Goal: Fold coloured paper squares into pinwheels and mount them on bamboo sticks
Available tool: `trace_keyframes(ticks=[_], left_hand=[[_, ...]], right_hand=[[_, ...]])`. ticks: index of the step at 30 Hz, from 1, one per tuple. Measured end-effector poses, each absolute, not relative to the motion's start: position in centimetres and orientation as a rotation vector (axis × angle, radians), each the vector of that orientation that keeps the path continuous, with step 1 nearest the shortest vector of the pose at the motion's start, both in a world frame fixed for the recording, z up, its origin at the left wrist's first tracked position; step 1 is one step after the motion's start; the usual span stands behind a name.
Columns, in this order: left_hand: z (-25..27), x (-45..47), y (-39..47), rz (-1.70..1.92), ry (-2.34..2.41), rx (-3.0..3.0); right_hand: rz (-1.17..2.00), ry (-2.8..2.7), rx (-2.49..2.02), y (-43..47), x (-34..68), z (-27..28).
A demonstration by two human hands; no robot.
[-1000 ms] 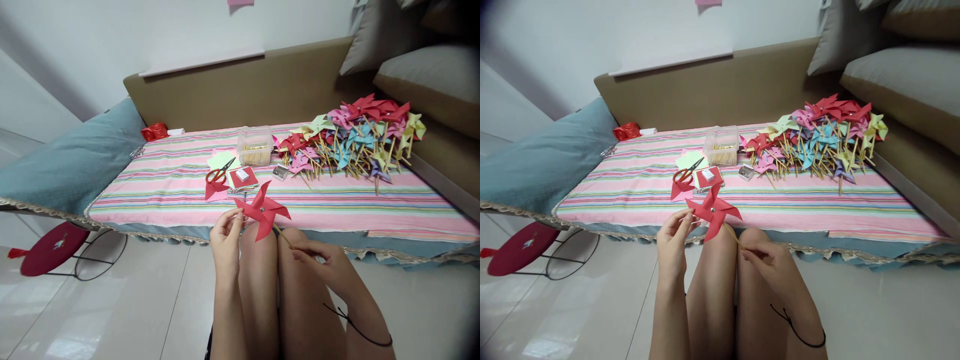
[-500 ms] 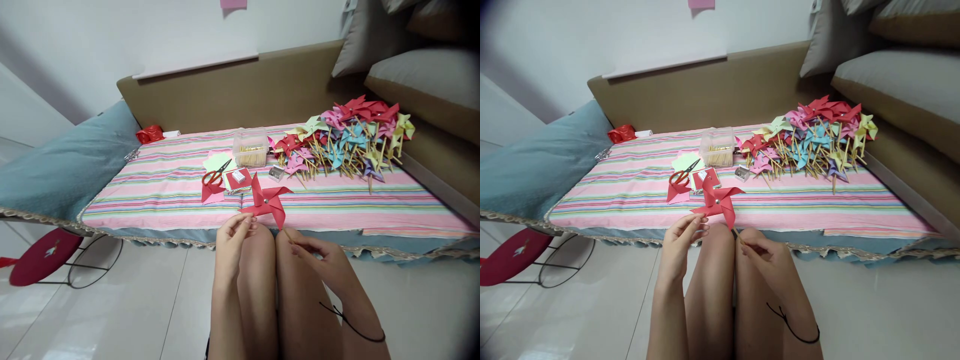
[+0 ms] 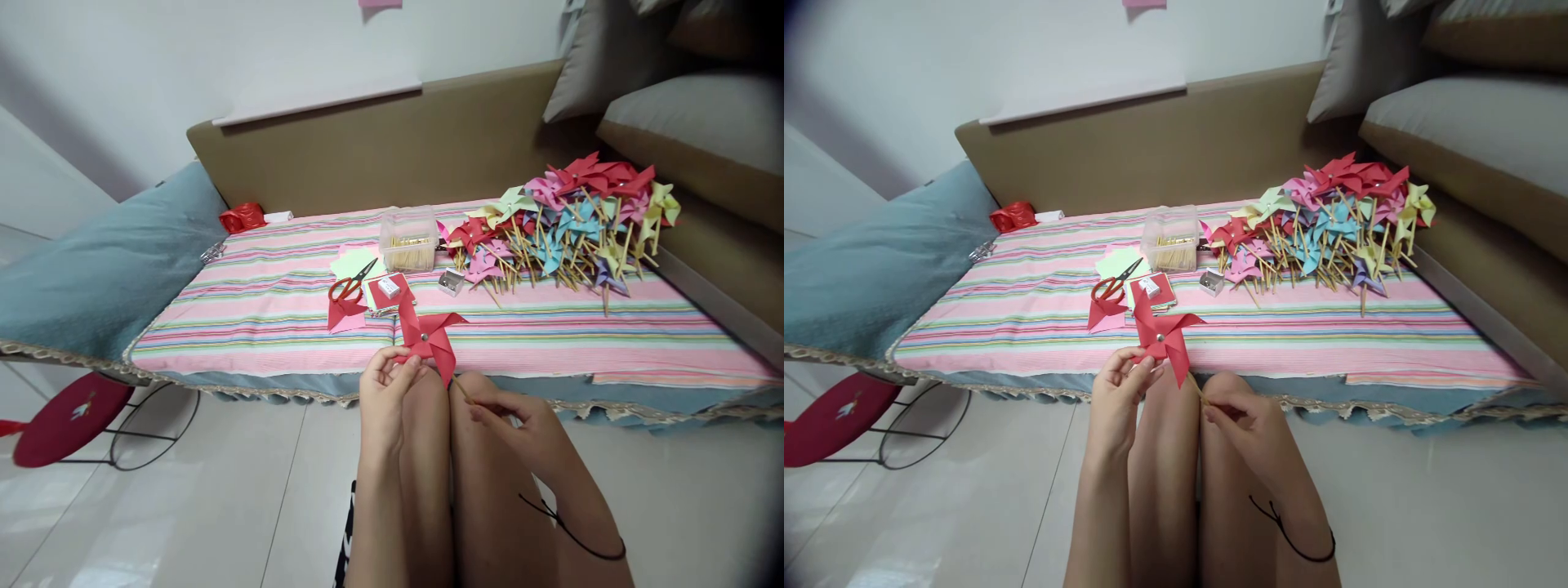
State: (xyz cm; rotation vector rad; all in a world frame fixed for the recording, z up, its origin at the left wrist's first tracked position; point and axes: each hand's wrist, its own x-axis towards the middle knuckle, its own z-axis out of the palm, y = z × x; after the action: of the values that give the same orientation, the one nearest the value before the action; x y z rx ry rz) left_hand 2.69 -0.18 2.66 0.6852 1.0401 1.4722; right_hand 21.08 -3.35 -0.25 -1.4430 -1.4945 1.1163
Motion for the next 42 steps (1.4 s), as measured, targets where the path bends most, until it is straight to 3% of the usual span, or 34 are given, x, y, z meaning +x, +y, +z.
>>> trace_keyframes(ticks=[8, 27, 42], left_hand=[[2.9, 3.0, -0.2, 1.458, 1.026, 0.594], [2.1, 3.8, 0.0, 1.399, 1.266, 1.051], [1.3, 2.7, 0.7, 1.553, 1.229, 0.627]], right_hand=[[1.07, -1.494, -1.474, -3.3, 20.6, -0.2], [1.064, -1.564, -1.447, -3.3, 20.0, 0.2], [0.96, -1.468, -1.496, -2.5, 20.3, -1.1]])
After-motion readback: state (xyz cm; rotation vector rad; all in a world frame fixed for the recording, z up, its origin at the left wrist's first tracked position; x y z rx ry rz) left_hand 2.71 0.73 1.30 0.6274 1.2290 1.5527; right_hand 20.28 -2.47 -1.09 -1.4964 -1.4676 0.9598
